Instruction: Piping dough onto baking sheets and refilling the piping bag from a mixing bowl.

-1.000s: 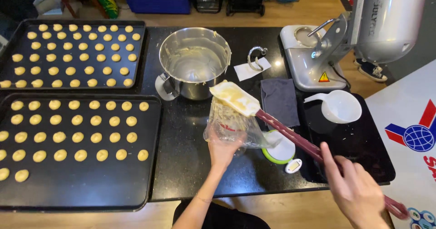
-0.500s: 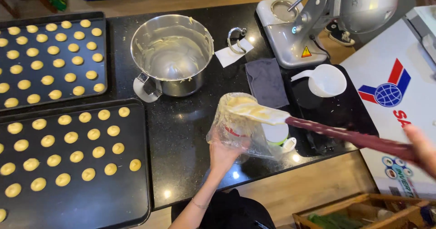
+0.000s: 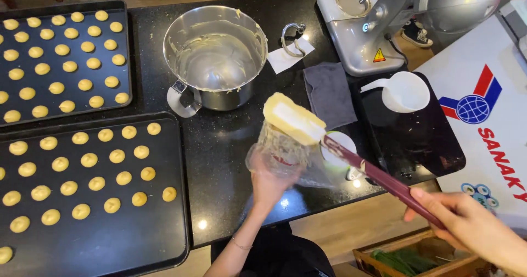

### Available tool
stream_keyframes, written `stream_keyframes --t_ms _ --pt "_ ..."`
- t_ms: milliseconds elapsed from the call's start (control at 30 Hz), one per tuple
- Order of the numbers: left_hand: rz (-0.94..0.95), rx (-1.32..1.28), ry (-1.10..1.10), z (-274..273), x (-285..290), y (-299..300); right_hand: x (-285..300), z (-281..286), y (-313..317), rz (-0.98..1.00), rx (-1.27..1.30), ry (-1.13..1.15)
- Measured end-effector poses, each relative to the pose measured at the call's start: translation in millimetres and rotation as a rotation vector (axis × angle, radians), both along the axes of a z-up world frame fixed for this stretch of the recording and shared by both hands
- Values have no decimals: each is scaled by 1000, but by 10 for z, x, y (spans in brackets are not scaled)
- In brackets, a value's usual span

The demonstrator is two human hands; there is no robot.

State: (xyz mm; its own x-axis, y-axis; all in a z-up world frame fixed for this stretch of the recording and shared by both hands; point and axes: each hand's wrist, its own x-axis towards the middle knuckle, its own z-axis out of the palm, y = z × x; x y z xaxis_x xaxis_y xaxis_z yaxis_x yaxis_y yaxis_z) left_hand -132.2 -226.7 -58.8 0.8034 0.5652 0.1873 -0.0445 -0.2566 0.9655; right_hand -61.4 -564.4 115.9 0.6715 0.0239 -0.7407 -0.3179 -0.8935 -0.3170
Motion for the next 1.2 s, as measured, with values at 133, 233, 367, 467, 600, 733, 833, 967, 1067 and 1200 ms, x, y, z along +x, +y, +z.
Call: stream_keyframes --t_ms 133,233,367,467,600,733,833,967,1067,1200 --pt "75 -16 30 83 -74 168 166 -150 -510 -45 -55 163" --pt "169 307 -87 54 -110 196 252 -220 -1036 -115 -36 191" --pt "162 139 -39 -78 -102 180 336 -377 -1561 -19 -77 152" --pt "264 108 -1 -271 -57 208 363 -441 -1614 -23 -8 26" --pt "307 78 35 -268 -93 256 317 -549 -1679 -36 88 -131" --pt "234 -13 113 -25 -185 75 166 -547 -1323 -65 164 -255" --pt "143 5 18 116 -236 -13 -26 -323 -272 -258 273 -32" --pt "162 180 -50 318 -264 74 -213 -248 200 -133 213 -25" --pt "179 288 -27 312 -284 102 -216 -395 -5 -149 175 41" --pt "189 223 -4 231 -226 86 -282 -411 -150 -173 79 76"
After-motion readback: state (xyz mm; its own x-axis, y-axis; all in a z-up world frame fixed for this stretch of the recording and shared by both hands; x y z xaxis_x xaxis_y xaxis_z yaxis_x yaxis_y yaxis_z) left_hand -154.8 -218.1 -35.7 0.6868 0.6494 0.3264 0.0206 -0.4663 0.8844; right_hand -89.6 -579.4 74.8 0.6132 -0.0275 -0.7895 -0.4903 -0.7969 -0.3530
